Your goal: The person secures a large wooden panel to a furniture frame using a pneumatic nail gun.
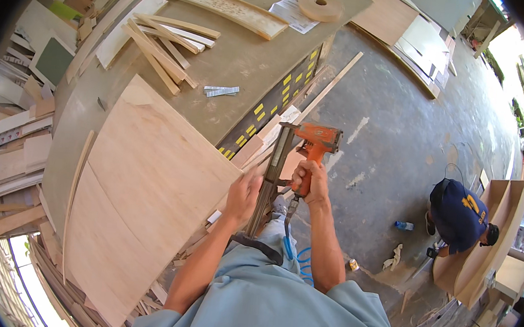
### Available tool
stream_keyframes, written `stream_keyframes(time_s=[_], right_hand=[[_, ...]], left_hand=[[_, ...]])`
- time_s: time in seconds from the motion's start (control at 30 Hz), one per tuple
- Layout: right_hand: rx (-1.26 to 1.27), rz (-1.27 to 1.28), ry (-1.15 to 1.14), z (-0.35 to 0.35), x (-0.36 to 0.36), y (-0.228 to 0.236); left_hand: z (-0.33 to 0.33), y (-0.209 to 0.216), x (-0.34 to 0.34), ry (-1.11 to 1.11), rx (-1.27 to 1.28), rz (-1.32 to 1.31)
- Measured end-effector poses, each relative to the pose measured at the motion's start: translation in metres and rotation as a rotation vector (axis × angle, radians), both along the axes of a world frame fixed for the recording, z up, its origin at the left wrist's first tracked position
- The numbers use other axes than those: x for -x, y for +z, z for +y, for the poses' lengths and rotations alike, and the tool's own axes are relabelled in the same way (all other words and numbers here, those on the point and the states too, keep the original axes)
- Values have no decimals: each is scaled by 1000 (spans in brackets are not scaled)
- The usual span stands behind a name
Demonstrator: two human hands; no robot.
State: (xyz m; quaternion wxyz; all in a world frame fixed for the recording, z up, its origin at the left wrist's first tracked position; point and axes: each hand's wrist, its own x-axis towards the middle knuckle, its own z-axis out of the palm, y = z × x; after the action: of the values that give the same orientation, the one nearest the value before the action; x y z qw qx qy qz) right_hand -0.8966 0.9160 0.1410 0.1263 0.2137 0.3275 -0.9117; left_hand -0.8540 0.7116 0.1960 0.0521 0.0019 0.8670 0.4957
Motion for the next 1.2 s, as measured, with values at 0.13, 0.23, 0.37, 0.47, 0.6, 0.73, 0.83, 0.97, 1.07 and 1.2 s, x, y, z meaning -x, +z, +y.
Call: stream_keyframes(time_s=[0.13, 0.23, 0.37, 0.47, 0.6, 0.73, 0.83, 0.97, 1.07, 1.2], right_hand=[[234, -94, -126, 19, 1, -13], [275, -137, -268, 33, -4, -39], [288, -170, -403, 40, -9, -58], [283, -144, -410, 37, -11, -34], [216, -105, -390, 49, -14, -33], [289, -42, -308, 52, -12, -29], [290, -47, -321, 42, -12, -5], [262, -42, -295, 43, -10, 4], [258, -9, -258, 50, -10, -11], [231, -20, -218, 52, -8, 0]], left_hand=[[-29, -21, -70, 129, -176, -278], [-24, -22, -67, 282, -494, -544], [-18, -41, -30, 193, -326, -406], [-17, -48, -2, 248, -369, -319], [-3, -21, 6, 290, -658, -500], [21, -20, 0, 319, -696, -456], [20, -23, -2, 370, -755, -453], [16, -18, -5, 305, -749, -469], [16, -7, -11, 235, -695, -463], [0, -7, -23, 121, -720, -538]])
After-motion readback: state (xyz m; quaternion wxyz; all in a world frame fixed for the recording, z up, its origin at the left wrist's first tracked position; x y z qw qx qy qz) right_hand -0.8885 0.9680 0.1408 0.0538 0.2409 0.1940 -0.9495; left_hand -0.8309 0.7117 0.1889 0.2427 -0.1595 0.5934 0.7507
